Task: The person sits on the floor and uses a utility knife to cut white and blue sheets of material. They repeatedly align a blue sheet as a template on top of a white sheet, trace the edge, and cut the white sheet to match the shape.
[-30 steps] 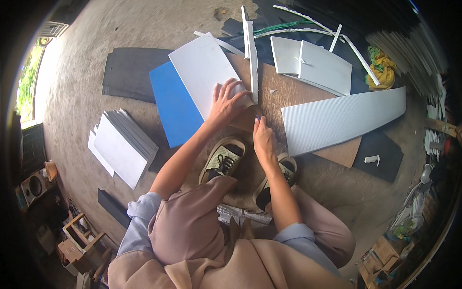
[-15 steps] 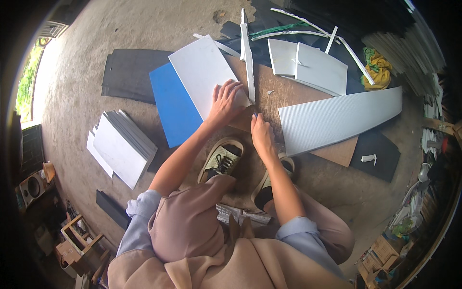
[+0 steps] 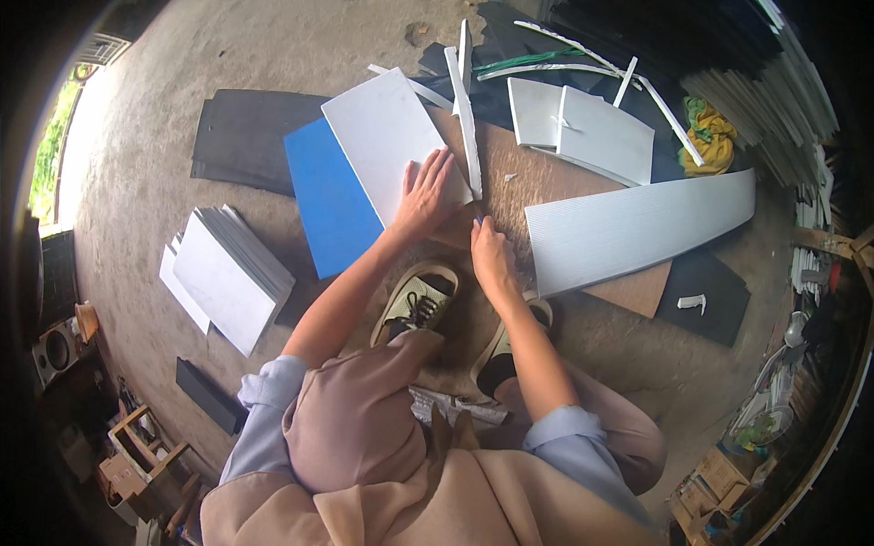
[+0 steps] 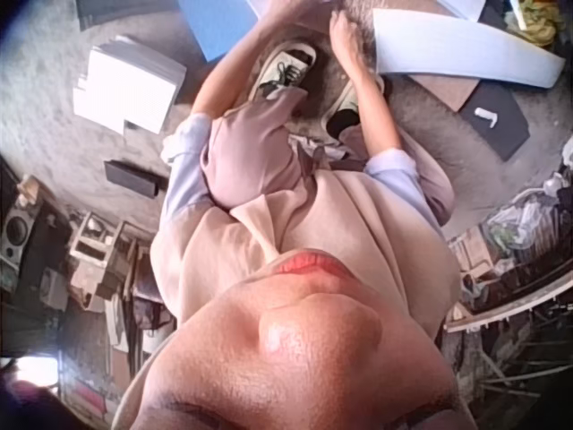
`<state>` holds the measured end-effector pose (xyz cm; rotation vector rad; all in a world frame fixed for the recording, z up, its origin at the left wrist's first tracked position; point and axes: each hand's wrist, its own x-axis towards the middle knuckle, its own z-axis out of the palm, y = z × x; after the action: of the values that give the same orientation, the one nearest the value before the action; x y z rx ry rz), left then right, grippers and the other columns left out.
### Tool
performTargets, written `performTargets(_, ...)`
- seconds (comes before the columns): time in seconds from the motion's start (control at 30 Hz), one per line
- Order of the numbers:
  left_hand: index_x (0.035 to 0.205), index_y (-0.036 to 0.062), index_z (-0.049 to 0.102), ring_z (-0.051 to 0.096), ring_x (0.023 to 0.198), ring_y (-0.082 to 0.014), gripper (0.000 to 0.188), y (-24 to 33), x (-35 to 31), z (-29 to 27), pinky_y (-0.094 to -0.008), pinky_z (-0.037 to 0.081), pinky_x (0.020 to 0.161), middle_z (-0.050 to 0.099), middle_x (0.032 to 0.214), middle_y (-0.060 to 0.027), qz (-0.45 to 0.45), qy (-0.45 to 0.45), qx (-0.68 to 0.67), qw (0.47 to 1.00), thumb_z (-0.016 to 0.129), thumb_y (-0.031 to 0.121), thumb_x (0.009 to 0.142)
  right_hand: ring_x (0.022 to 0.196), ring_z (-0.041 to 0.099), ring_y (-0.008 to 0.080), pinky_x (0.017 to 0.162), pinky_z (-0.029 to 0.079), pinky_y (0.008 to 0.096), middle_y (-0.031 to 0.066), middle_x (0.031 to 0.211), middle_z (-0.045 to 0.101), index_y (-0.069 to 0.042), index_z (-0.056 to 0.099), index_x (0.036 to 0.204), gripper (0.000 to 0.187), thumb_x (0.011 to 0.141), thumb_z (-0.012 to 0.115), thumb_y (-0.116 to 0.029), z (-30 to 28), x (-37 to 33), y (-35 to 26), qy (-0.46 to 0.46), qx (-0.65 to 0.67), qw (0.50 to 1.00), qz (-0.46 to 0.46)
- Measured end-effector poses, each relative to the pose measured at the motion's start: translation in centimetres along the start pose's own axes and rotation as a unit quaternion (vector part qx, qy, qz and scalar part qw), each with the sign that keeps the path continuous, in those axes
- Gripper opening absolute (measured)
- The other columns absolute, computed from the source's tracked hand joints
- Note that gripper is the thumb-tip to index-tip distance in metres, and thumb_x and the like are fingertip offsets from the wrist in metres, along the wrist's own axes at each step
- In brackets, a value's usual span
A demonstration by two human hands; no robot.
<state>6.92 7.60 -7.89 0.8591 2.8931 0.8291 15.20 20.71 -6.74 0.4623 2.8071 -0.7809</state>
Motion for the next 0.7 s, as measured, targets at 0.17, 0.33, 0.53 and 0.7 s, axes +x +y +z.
performTargets(0.17,0.132,0.0046,0.022,0.017,0.129,-0.0203,0.083,0.3,0.5,0.1,-0.0468,0.011,0.103,0.021,0.138,-0.0069,-0.007,-0.008,0.008,1.0,0.066,0.032,0.066,0.062,0.054,0.0433,0.052,0.044,0.0499,0.0269,0.062,0.054,0.0,0.047,0.086,0.028,0.089,0.037,-0.025,0.1,1.6,-0.1,0.018,-0.014,1.0,0.0)
performTargets(0.33,0.132,0.0043,0.021,0.016,0.129,-0.0199,0.084,-0.1,0.3,0.4,-0.0484,0.011,0.102,0.019,0.139,-0.0067,-0.005,-0.01,0.045,0.999,0.065,0.034,0.067,0.059,0.055,0.042,0.048,0.043,0.0488,0.0262,0.06,0.054,0.0,0.047,0.085,0.028,0.089,0.038,-0.025,0.2,-0.8,0.5,0.025,-0.003,1.0,0.0)
performTargets(0.53,0.133,0.003,0.015,0.011,0.13,-0.021,0.081,-0.2,0.3,0.3,-0.0509,0.008,0.102,0.013,0.141,-0.0077,0.0,-0.048,0.04,0.998,0.059,0.035,0.073,0.059,0.055,0.0415,0.048,0.043,0.0483,0.0257,0.06,0.054,0.0,0.048,0.086,0.027,0.089,0.038,-0.025,0.5,-0.9,0.4,0.027,-0.004,0.999,0.025)
performTargets(0.7,0.133,0.0039,0.018,0.014,0.13,-0.0207,0.083,-0.1,0.3,0.5,-0.0503,0.01,0.102,0.018,0.14,-0.0072,0.004,-0.029,0.048,0.998,0.063,0.035,0.069,0.061,0.056,0.0416,0.051,0.046,0.0483,0.0259,0.06,0.055,0.0,0.048,0.086,0.028,0.089,0.038,-0.026,0.3,0.4,-0.9,0.027,-0.017,0.999,0.035)
